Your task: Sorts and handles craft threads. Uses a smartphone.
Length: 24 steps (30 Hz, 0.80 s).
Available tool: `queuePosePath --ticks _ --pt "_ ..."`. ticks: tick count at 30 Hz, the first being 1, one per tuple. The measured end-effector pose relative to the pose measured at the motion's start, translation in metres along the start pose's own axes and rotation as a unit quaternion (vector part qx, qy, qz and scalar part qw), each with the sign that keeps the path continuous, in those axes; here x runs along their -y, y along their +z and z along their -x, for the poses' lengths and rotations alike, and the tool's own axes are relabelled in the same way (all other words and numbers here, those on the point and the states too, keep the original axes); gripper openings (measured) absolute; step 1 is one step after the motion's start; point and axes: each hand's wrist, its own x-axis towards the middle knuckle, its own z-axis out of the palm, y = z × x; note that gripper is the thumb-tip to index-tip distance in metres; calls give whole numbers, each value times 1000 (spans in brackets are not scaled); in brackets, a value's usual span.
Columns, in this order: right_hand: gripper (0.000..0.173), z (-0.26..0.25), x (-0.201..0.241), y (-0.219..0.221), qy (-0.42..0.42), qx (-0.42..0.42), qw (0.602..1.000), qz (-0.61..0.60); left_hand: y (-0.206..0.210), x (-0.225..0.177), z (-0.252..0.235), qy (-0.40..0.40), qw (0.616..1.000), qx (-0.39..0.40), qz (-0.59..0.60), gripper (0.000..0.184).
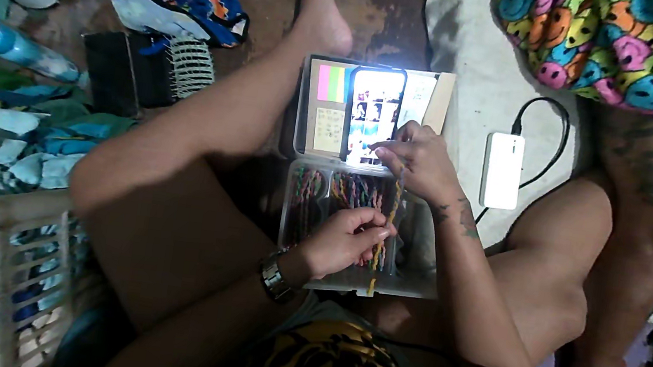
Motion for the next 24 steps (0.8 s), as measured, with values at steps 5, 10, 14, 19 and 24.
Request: queuePosePath --ticks 5,10,14,19,24 --pt "46 -6 -2 2 99 -46 994 -29 0 2 0 -7 998 37 -42 14" --pt "51 5 13 -8 67 -99 989 -89 0 0 1 7 1000 8 -8 14" --pt "45 40 34 -17 72 30 919 -386 -6 -4 1 9 996 -37 78 16" --pt "13 62 43 -4 91 90 773 -621 -4 -4 1 -21 983 -3 184 18" --pt "7 62 58 3 145 -9 700 -699 0 -5 1 91 993 -69 -39 15"
